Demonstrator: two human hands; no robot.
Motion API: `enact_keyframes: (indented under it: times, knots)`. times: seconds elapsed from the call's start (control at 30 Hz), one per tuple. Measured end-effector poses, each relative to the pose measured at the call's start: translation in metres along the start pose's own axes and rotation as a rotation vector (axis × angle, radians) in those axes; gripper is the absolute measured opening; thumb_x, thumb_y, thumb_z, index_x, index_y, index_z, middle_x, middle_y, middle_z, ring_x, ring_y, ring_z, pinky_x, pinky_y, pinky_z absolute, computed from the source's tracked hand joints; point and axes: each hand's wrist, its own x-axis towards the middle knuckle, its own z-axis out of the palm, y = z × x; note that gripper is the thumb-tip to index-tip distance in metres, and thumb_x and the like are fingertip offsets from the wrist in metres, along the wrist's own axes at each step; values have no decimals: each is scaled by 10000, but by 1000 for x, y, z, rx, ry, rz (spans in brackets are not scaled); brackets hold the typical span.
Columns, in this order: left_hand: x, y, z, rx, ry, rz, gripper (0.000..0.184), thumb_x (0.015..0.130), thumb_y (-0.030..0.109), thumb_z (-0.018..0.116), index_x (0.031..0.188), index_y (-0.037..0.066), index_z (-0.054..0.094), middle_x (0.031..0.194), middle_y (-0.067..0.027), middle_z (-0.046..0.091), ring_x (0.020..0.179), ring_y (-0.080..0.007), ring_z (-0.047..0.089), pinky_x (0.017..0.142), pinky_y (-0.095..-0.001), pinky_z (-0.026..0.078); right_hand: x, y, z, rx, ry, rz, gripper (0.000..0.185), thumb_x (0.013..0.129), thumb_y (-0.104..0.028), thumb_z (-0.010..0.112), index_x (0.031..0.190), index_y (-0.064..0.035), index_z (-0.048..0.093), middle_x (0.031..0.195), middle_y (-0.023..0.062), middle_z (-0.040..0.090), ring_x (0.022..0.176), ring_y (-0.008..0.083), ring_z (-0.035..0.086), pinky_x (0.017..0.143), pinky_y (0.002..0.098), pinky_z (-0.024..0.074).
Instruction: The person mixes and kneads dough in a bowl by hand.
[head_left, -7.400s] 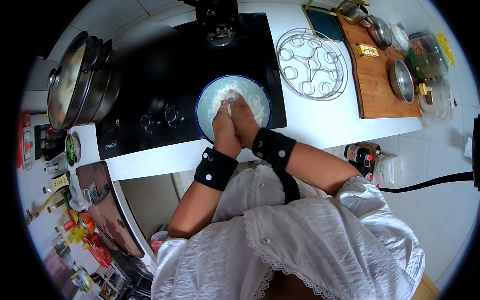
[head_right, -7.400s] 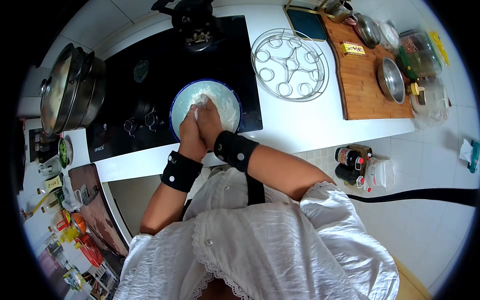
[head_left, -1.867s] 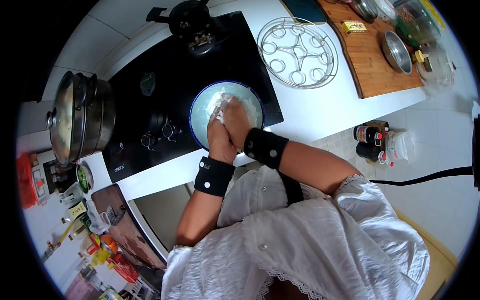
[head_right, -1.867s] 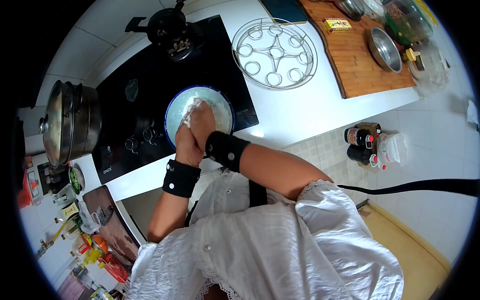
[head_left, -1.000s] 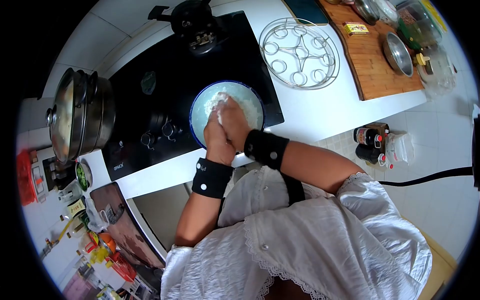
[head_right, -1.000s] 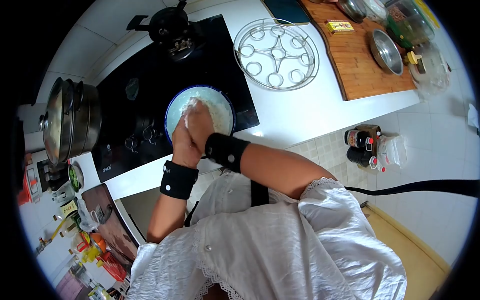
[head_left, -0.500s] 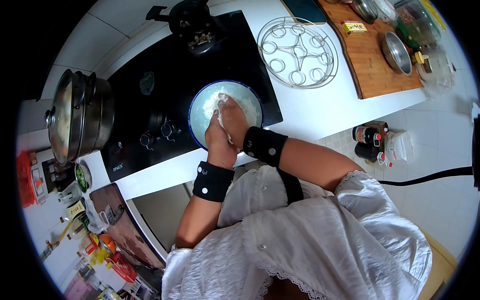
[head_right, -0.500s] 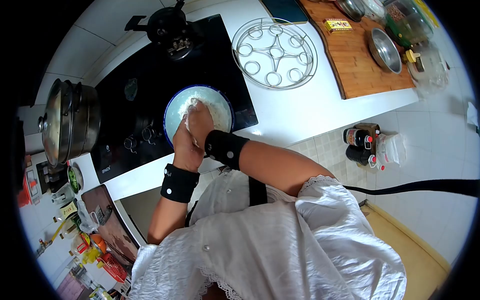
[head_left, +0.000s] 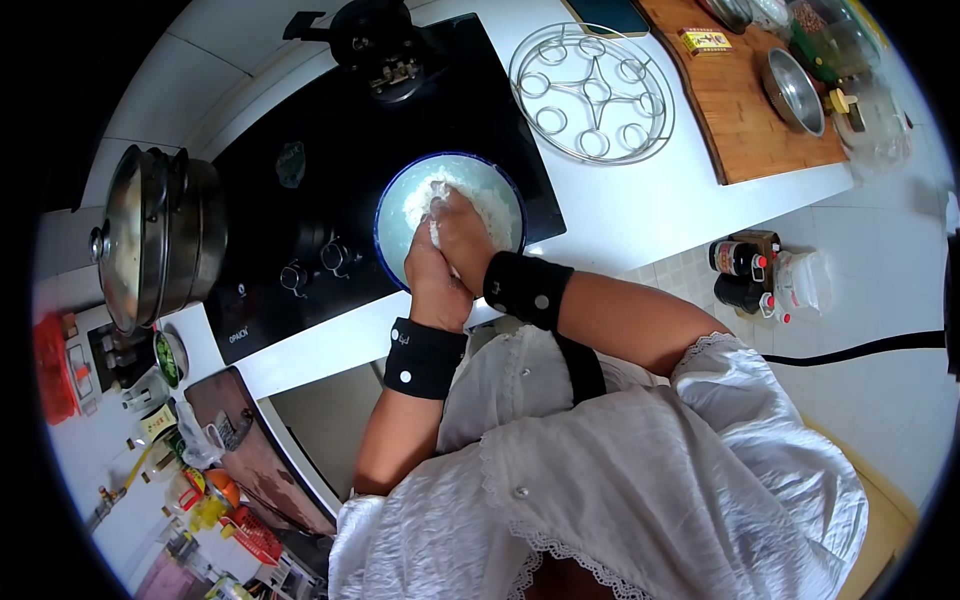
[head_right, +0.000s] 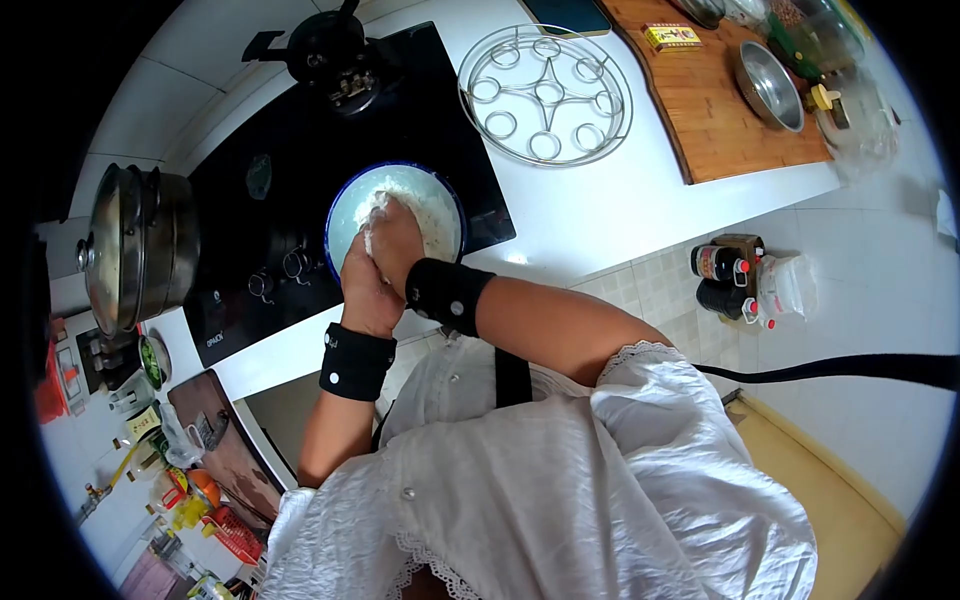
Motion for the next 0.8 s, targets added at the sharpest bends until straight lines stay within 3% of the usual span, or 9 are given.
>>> enact_keyframes:
  times: [0.03, 0.1, 0.2, 0.3, 0.4, 0.53, 0.73, 0.8]
  knots:
    - [4, 1, -3, 16, -17, -32, 412, 830, 351, 470, 1114, 53, 471, 1057, -99, 533, 943, -235, 518, 821, -327, 428, -7, 1, 2, -8, 33, -63, 312, 871, -167, 358, 1115, -5, 463, 1103, 155, 507, 1029, 253, 470, 912, 293, 335]
    - [64, -4, -64, 180, -331, 102, 395, 828, 353, 472, 1086, 54, 483, 1029, -95, 538, 931, -233, 520, 816, -329, 429, -15, 5, 12, -7, 42, -71, 315, 843, -137, 364, 1082, 35, 476, 1053, 219, 524, 1005, 338, 479, 884, 350, 364]
    - [62, -1, -64, 611, -419, 387, 376, 829, 366, 464, 1043, 59, 498, 986, -82, 546, 914, -225, 523, 806, -327, 430, -21, 6, 20, -51, 93, -159, 322, 820, -118, 372, 1071, 48, 485, 1046, 257, 521, 1000, 387, 475, 887, 377, 364]
    - [10, 9, -24, 212, -285, 166, 366, 842, 347, 443, 1063, 59, 491, 1026, -79, 544, 946, -223, 520, 820, -324, 426, -8, 12, 17, -151, 108, -215, 319, 823, -119, 372, 1066, 54, 484, 1041, 252, 524, 998, 382, 481, 894, 375, 361]
    - [-2, 6, 0, 8, -71, 15, 345, 855, 282, 428, 1104, 45, 466, 1054, -83, 545, 983, -222, 519, 845, -326, 421, 8, 6, 3, -88, 37, -90, 333, 860, -145, 346, 1135, 14, 445, 1113, 195, 499, 1038, 286, 467, 899, 303, 341]
    - [14, 12, -14, -8, -95, -108, 372, 857, 318, 406, 1108, 51, 469, 1082, -97, 538, 1002, -239, 509, 869, -336, 407, -5, 13, 15, -214, 161, -188, 317, 799, -108, 403, 1053, 63, 484, 1016, 258, 528, 977, 391, 484, 870, 392, 377]
    - [9, 15, -8, -16, -74, -116, 394, 855, 337, 410, 1118, 48, 464, 1079, -107, 541, 1006, -246, 506, 875, -338, 402, -4, 16, 12, -209, 129, -323, 296, 792, -96, 410, 1032, 53, 500, 997, 245, 536, 970, 381, 487, 868, 400, 371]
    - [9, 6, -13, 136, -253, 95, 395, 861, 344, 401, 1118, 52, 464, 1082, -108, 539, 1010, -246, 503, 872, -339, 404, 6, 11, -1, -238, 90, -272, 302, 803, -91, 398, 1059, 41, 488, 1031, 236, 525, 992, 364, 480, 881, 373, 362]
